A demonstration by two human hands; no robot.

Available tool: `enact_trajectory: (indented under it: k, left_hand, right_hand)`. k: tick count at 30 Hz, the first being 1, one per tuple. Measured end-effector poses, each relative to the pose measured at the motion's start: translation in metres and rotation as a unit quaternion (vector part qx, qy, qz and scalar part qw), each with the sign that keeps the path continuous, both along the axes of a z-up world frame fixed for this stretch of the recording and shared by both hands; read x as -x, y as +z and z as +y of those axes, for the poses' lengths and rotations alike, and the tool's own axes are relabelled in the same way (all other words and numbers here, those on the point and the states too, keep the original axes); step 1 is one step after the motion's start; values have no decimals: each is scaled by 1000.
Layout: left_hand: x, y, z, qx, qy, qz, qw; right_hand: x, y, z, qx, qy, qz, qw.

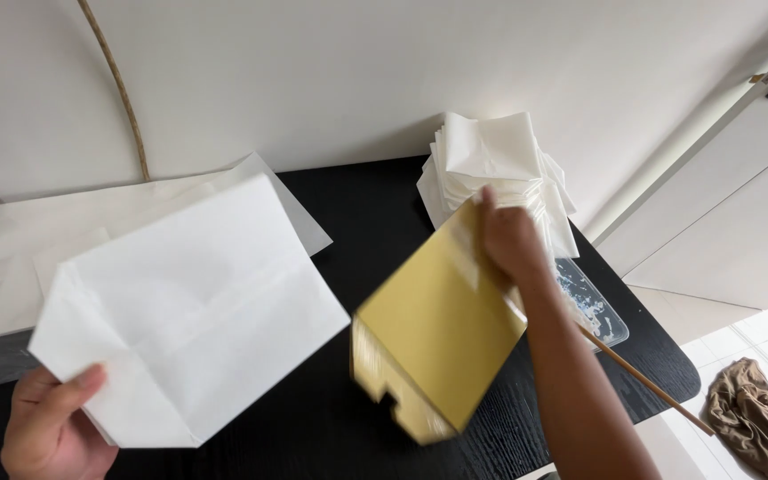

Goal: Assembling paper bags by folding paper around a template and applying glue with a brush

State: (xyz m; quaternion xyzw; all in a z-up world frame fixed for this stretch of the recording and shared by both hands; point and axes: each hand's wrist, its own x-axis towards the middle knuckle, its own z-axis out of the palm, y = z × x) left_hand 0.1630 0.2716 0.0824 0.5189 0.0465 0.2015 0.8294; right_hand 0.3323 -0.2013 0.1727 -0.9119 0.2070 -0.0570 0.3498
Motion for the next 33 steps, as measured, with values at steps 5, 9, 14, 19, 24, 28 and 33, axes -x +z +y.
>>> enact_trajectory:
  k: [5,9,14,19,24,28,33]
  left_hand:
    - [-13,-13,-28,103,-57,-69,991]
    - [-17,-35,-47,65,-159,-83,982]
    - [-11,-16,-77,9,-221,-98,970]
    - [-8,-10,-86,-44,-215,-61,974]
    - [-6,-5,-95,-87,-149,15,985]
    - [-3,-10,-120,-174,-164,51,970]
    - [12,0,-141,-235,-274,108,926]
  right_hand:
    - [26,-18,68,66,173,58,981]
    - [0,-109,97,269,318,-10,909]
    - [5,-113,130,279,386,-86,875]
    - [36,-70,141,62,438,-3,897]
    - [85,-33,112,-94,457,62,882]
    - [123,-48,92,-407,443,22,799]
    - [166,-79,74,-450,300,-79,837]
